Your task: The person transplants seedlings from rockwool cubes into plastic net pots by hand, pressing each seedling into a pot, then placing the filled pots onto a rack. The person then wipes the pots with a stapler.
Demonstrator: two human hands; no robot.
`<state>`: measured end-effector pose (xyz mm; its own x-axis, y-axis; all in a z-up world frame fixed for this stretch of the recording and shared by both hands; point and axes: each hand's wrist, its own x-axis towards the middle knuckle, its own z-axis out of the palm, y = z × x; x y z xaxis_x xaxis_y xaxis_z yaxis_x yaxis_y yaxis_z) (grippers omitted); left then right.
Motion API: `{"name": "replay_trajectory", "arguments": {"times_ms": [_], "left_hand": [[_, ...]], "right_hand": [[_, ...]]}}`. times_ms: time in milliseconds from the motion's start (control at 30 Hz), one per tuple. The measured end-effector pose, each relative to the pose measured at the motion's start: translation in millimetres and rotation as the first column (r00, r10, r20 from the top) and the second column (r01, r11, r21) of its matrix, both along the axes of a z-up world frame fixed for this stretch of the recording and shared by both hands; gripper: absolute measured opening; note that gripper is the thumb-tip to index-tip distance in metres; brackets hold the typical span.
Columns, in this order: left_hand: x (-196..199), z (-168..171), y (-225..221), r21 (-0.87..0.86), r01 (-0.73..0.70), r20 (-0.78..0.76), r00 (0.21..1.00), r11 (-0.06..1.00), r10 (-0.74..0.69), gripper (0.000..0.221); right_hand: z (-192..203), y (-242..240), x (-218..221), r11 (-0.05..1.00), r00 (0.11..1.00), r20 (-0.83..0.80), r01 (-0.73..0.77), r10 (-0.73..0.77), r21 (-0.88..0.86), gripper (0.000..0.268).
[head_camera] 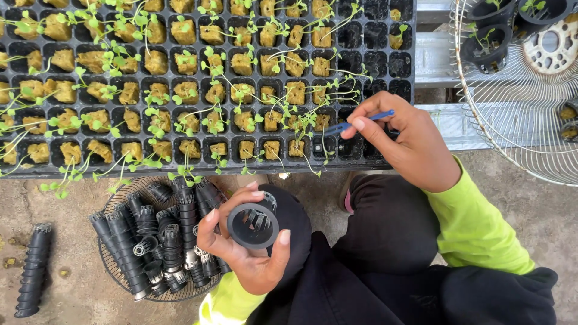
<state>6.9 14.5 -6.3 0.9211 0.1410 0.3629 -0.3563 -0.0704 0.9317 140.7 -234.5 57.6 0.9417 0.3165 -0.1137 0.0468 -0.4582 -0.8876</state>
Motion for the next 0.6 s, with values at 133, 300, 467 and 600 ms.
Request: {"name": "replay_trajectory", "arguments": {"times_ms": [133, 300, 467, 600], "left_hand": [[-1, -1, 0, -0.001, -0.001, -0.004, 1.0, 1.0, 0.001, 0.092], [1, 7, -3, 0.004, -0.023, -0.016, 1.0, 1.0, 0.023, 0.092], [3, 31, -14, 0.07, 0.139, -0.078, 0.988, 0.988, -0.133, 0.097], [10, 31, -25, -0.013, 0.179, -0.042, 0.983, 0.984, -0.18, 0.098]], "right_hand": [[3, 5, 3, 0.999, 0.997, 0.073, 0.02, -0.017, -0.042, 0.013], [15, 2, 0, 0.985, 0.973, 0.231, 0.04, -0.001, -0.166, 0.012], [27, -2, 1, 0.936, 0.955, 0.276, -0.009, 0.113, -0.352, 0.012], [26, 2, 11, 0.922, 0.946, 0.275, -0.058, 0.174, -0.383, 0.012]]}}
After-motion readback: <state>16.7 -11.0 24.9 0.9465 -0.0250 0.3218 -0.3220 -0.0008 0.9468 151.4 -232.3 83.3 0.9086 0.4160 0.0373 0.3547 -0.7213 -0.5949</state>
